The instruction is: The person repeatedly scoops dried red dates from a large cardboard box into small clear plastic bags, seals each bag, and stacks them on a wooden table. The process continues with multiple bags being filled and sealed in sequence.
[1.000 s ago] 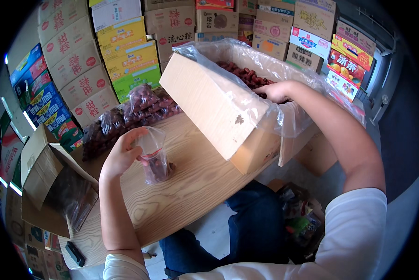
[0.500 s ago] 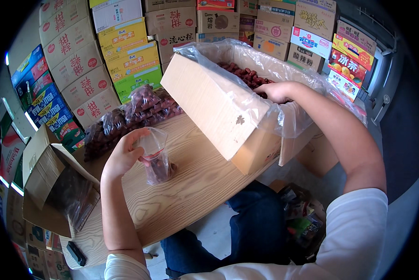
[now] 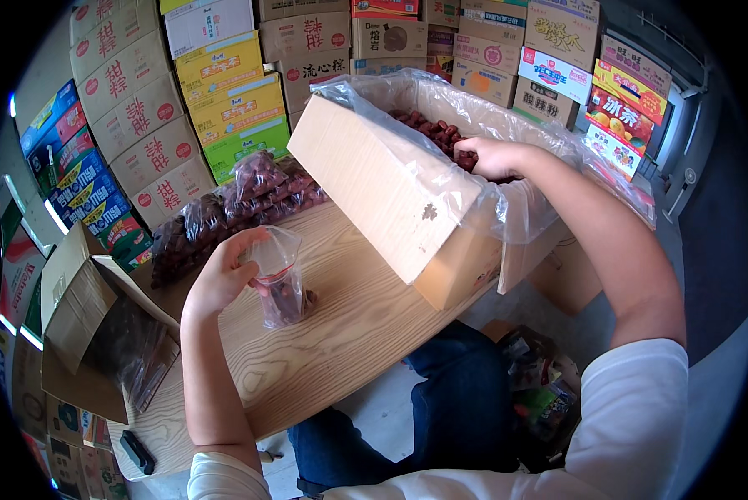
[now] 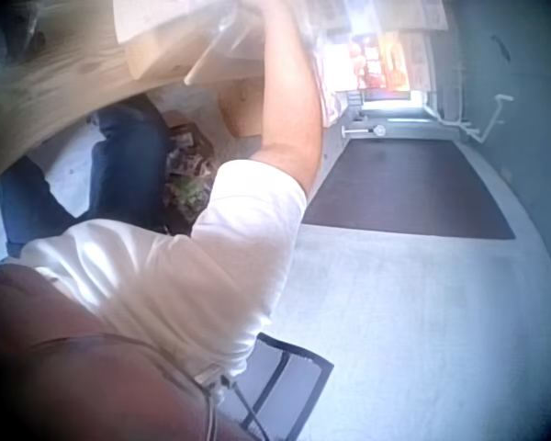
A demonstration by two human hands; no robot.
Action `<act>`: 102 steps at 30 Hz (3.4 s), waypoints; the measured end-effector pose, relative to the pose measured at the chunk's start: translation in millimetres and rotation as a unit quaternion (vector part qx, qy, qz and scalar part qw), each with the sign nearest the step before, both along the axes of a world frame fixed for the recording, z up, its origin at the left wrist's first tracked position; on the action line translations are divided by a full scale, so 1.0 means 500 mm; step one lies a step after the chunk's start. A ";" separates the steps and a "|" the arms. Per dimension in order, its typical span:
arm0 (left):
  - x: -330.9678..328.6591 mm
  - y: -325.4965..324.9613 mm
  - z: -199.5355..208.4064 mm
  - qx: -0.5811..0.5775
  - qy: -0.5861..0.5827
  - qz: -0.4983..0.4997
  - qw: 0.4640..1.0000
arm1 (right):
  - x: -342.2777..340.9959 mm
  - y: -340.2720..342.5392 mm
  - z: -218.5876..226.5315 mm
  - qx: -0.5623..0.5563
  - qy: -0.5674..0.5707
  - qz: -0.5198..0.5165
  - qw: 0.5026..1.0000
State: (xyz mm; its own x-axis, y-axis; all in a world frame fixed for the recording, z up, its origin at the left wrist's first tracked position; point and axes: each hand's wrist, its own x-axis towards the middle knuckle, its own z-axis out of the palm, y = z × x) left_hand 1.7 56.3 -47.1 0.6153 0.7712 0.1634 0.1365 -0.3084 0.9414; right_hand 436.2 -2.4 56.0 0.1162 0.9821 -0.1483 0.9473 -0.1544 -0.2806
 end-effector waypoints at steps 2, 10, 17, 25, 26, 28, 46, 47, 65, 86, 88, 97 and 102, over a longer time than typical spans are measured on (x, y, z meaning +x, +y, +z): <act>-0.001 0.001 -0.002 0.002 0.007 0.004 1.000 | -0.002 0.000 0.000 0.017 0.010 -0.008 1.000; -0.012 -0.006 0.002 -0.009 0.039 0.009 0.999 | -0.023 0.000 0.036 0.181 0.275 -0.163 0.930; -0.010 -0.007 0.007 -0.008 0.047 0.007 0.999 | -0.137 0.022 0.140 0.230 0.464 -0.035 0.855; -0.010 -0.004 0.008 -0.015 0.014 0.033 0.999 | -0.484 0.068 0.029 0.000 0.705 -0.007 0.709; -0.001 -0.002 0.005 -0.004 -0.003 0.030 1.000 | -0.506 0.087 -0.005 0.014 0.720 -0.007 0.694; -0.002 0.001 0.003 0.003 -0.020 0.032 0.999 | -0.557 0.112 -0.067 0.090 0.738 -0.022 0.669; -0.005 0.031 -0.017 -0.011 -0.081 0.094 0.992 | -0.627 0.136 -0.226 0.256 0.775 -0.015 0.578; -0.007 0.033 -0.019 -0.009 -0.075 0.094 0.993 | -0.625 0.137 -0.231 0.256 0.776 -0.009 0.577; -0.006 0.004 0.010 -0.042 -0.013 0.099 0.994 | -0.593 0.050 -0.128 0.156 0.710 0.044 0.685; -0.013 0.022 0.005 -0.009 0.004 0.055 0.998 | 0.010 0.164 -0.010 -0.045 0.061 0.048 0.996; -0.016 0.022 0.001 -0.013 -0.007 0.062 0.998 | 0.004 0.157 -0.029 -0.104 0.092 0.034 0.990; -0.009 0.022 -0.004 -0.023 -0.032 0.063 0.997 | -0.032 0.126 -0.045 -0.129 0.121 0.017 0.984; -0.008 0.021 -0.003 -0.022 -0.032 0.067 0.997 | -0.036 0.131 -0.047 -0.130 0.131 0.014 0.983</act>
State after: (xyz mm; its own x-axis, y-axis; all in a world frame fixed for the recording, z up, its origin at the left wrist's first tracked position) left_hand -2.1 66.9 -48.6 0.4947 0.8536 0.1631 0.1122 -0.2489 0.9620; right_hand 418.3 63.0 32.4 0.0145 0.9091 -0.4164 0.8529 -0.2286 -0.4693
